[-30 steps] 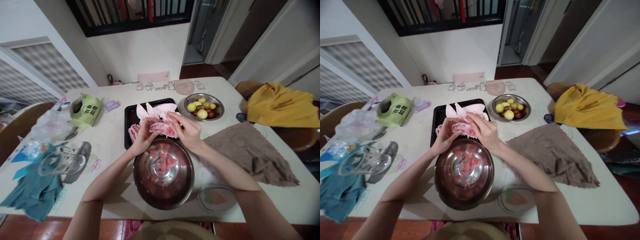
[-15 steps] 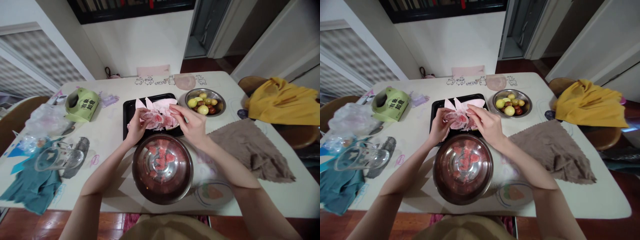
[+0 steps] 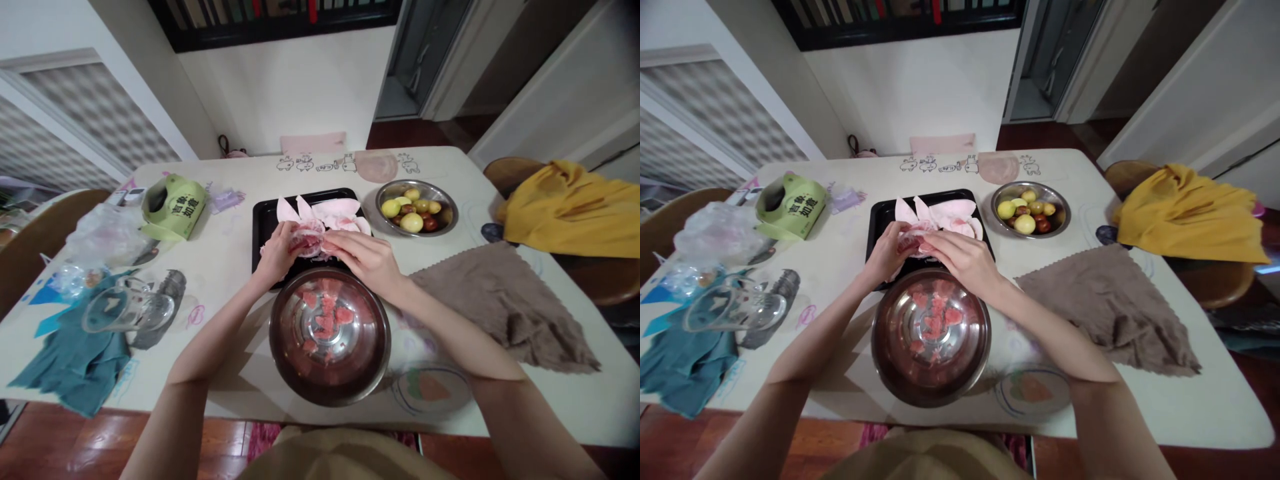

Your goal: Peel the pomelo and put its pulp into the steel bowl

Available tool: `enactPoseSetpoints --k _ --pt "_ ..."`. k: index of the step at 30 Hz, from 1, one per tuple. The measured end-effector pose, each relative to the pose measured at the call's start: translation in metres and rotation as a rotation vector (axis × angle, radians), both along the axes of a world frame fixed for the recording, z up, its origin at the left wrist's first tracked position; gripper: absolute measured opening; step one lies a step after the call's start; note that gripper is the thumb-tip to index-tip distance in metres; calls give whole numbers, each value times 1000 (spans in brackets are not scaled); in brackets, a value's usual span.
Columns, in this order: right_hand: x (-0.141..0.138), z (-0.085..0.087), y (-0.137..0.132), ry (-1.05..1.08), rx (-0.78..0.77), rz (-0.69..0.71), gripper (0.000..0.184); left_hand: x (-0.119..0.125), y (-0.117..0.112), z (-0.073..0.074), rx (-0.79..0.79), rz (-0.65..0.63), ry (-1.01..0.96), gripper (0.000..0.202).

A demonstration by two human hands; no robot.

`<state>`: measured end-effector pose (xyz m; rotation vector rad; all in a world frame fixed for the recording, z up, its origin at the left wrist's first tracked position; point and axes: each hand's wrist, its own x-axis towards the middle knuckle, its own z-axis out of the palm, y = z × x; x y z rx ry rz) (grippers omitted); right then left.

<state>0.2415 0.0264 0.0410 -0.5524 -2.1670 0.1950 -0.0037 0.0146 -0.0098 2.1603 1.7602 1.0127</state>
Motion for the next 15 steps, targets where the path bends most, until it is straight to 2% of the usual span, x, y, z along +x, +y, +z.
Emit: enactPoseSetpoints --k 3,5,7,9,11,13,15 --pt "-2 -3 -2 -29 21 82 28 2 -4 9 43 -35 2 40" --pt "-3 -5 0 -39 35 87 29 7 -11 21 115 -68 -70 33" --pt "-3 -8 3 -46 56 53 31 14 -20 37 89 -107 -194 20" --pt "-1 -9 6 -51 92 24 33 22 -30 51 -68 -197 -370 23" --pt "1 -10 9 -64 131 18 33 29 -36 57 -269 -313 -561 38" --pt "2 -11 10 -95 145 18 31 33 -38 56 -428 -374 -724 46" --pt "2 -12 10 -136 121 30 30 35 -38 51 -516 -392 -846 46"
